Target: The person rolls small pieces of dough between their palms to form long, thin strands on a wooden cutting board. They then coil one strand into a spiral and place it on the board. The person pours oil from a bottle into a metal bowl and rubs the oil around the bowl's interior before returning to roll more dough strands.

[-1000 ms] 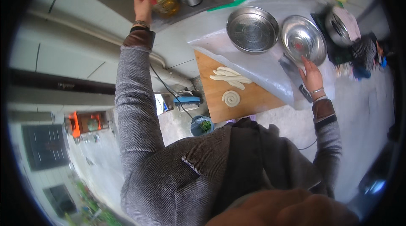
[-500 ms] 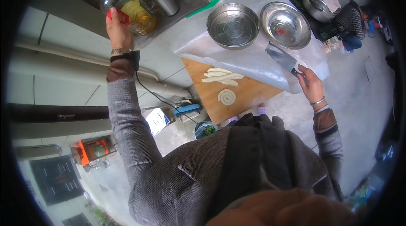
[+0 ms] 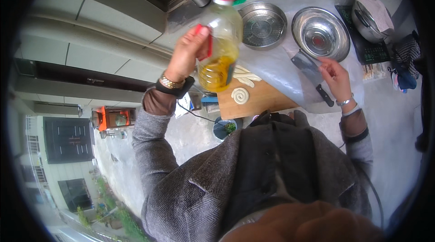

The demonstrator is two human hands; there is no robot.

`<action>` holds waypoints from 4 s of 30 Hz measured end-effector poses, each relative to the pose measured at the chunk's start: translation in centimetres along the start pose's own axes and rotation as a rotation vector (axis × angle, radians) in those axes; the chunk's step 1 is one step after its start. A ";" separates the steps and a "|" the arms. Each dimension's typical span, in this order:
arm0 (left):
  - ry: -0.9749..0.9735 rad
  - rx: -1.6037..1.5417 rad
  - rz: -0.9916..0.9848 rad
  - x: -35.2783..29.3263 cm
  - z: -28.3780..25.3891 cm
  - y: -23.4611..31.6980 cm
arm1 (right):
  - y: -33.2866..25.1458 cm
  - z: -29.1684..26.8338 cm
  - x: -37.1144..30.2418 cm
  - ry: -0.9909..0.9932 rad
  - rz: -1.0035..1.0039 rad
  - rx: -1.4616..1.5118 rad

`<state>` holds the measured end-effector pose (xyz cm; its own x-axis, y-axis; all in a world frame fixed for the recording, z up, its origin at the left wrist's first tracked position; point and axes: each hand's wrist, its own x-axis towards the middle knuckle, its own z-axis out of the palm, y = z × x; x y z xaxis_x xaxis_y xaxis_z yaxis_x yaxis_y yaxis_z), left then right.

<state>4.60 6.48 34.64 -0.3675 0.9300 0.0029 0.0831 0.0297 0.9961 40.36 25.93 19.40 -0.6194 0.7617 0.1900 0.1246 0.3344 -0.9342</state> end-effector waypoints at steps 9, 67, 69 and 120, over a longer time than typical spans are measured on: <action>-0.194 0.211 -0.246 3.0 11.8 -2.1 | -4.1 -3.2 7.0 -0.227 -0.055 0.349; -0.493 1.092 -0.314 16.0 20.0 -8.2 | 9.3 1.5 10.3 -0.004 0.439 1.380; -0.494 1.059 -0.305 15.7 19.6 -8.3 | 9.0 1.0 10.4 -0.027 0.422 1.520; 1.153 0.609 0.072 21.8 -29.0 -8.5 | 19.7 -2.6 9.4 0.260 0.472 1.591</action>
<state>-30.94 15.89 28.75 -0.8972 0.0979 0.4306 0.4275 0.4365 0.7916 39.06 41.14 3.57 -0.6033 0.7442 -0.2868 -0.7049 -0.6657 -0.2449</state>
